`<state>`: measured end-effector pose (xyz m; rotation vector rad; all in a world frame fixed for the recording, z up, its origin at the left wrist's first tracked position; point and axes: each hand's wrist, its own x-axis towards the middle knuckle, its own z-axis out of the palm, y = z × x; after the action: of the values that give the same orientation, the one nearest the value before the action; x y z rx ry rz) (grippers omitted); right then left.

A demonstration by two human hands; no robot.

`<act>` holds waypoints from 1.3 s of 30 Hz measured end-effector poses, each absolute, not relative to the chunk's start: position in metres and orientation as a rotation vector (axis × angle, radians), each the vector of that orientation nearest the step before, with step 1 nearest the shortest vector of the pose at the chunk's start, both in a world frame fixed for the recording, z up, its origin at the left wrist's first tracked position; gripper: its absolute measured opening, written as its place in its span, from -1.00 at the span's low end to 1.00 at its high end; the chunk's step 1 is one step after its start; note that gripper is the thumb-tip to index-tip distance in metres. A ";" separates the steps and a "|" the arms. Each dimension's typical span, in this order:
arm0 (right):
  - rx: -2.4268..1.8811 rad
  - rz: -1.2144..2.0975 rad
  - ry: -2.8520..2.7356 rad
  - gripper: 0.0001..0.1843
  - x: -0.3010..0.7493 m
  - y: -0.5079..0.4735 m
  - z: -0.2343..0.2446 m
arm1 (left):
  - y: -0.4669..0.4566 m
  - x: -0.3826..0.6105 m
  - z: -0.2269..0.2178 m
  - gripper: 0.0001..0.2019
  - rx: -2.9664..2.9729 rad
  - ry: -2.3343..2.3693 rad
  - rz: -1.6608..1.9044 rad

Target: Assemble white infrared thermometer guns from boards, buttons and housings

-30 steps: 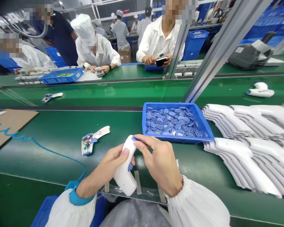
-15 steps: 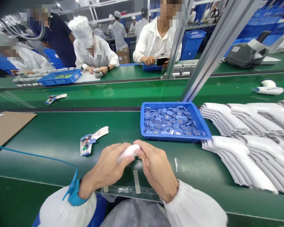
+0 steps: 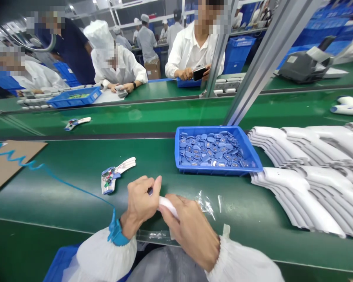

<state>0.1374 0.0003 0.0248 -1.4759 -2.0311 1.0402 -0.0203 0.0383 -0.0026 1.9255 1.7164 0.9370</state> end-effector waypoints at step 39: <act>-1.550 0.950 -1.646 -0.59 0.189 -0.016 -0.031 | 0.191 -0.136 0.062 -0.54 1.428 1.706 0.804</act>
<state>0.1891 -0.0164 -0.0314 -1.5498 -1.6462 0.9502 -0.1358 0.1912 0.0620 1.4280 1.7061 0.8044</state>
